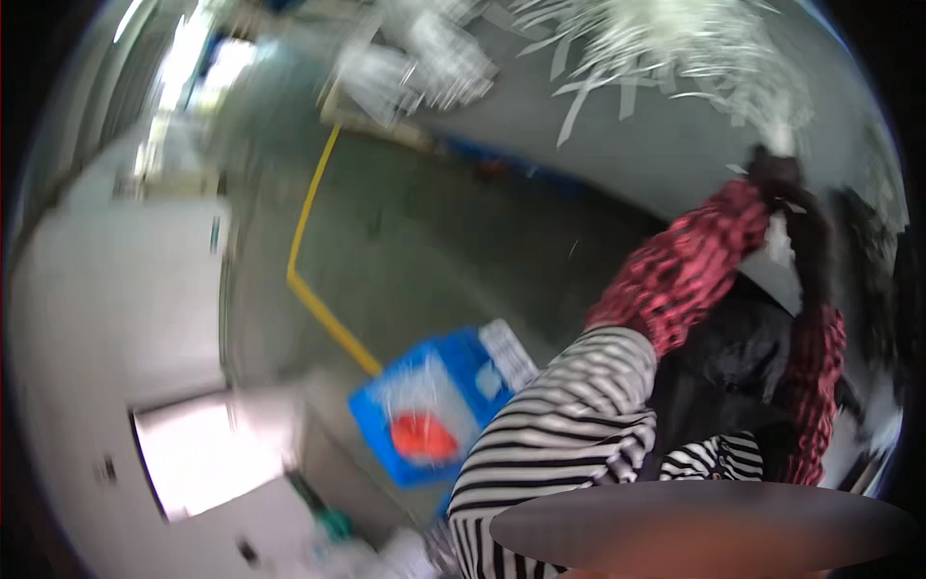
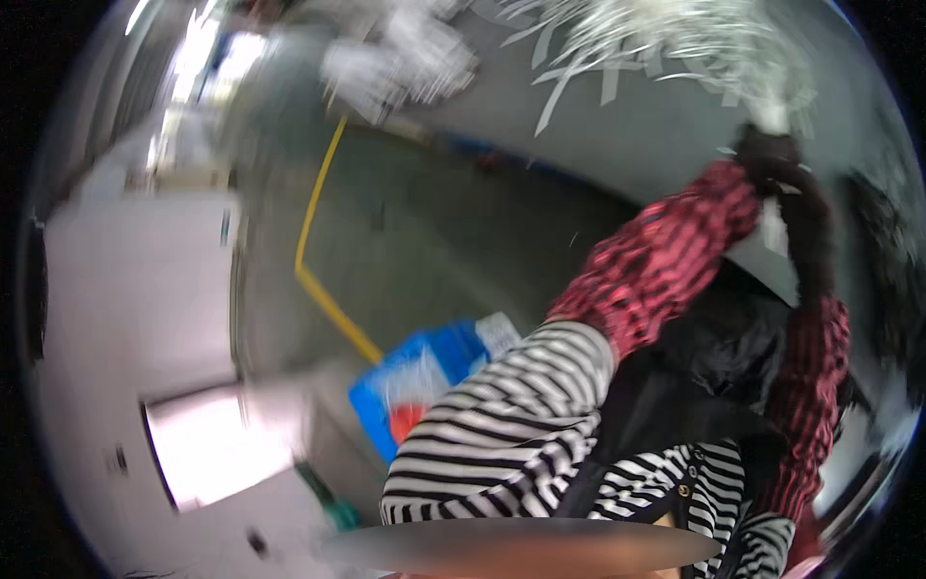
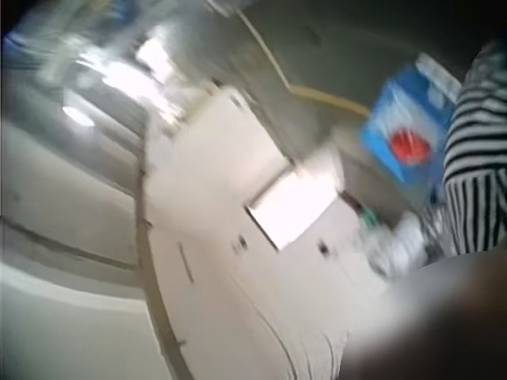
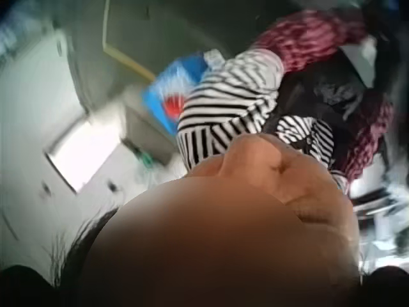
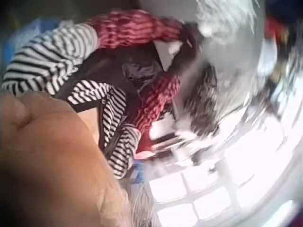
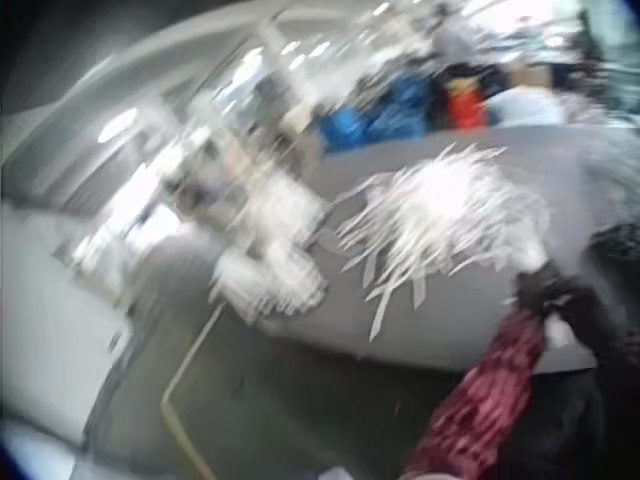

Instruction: Bundling multiple white plastic wires and placing them into black bags on an assembly line.

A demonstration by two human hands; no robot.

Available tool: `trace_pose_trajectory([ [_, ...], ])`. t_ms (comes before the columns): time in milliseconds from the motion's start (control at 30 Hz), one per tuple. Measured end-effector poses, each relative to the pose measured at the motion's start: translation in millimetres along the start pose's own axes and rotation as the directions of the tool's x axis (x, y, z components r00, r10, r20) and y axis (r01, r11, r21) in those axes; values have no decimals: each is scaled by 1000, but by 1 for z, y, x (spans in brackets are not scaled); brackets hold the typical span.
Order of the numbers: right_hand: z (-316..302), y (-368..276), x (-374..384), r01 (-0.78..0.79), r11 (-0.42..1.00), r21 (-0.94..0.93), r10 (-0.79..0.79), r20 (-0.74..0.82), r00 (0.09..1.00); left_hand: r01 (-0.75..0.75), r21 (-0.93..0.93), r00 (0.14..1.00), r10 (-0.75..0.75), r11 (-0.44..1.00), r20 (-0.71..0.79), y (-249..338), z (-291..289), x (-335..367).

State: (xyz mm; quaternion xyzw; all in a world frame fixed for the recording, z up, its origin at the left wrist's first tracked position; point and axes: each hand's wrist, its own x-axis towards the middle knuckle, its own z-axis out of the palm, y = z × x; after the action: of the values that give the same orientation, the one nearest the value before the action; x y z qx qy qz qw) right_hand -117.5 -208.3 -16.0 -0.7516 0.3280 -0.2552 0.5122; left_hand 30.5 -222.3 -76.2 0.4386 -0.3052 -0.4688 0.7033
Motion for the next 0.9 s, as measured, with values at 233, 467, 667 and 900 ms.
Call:
trace_pose_trajectory([
  [233,-65,-3,5,153,960,-236,-206,-220,954,80,-526,943,-236,846,-236,-11,-10,6],
  [467,-40,24,0,304,852,-427,-360,-56,931,215,-495,949,-299,842,-96,-22,21,8],
  [667,-32,4,-23,63,969,-238,-63,9,998,-57,-279,991,19,959,-135,-67,30,20],
  [900,-90,-20,-3,246,886,394,-6,-519,854,-190,419,951,60,888,304,-30,34,-19],
])
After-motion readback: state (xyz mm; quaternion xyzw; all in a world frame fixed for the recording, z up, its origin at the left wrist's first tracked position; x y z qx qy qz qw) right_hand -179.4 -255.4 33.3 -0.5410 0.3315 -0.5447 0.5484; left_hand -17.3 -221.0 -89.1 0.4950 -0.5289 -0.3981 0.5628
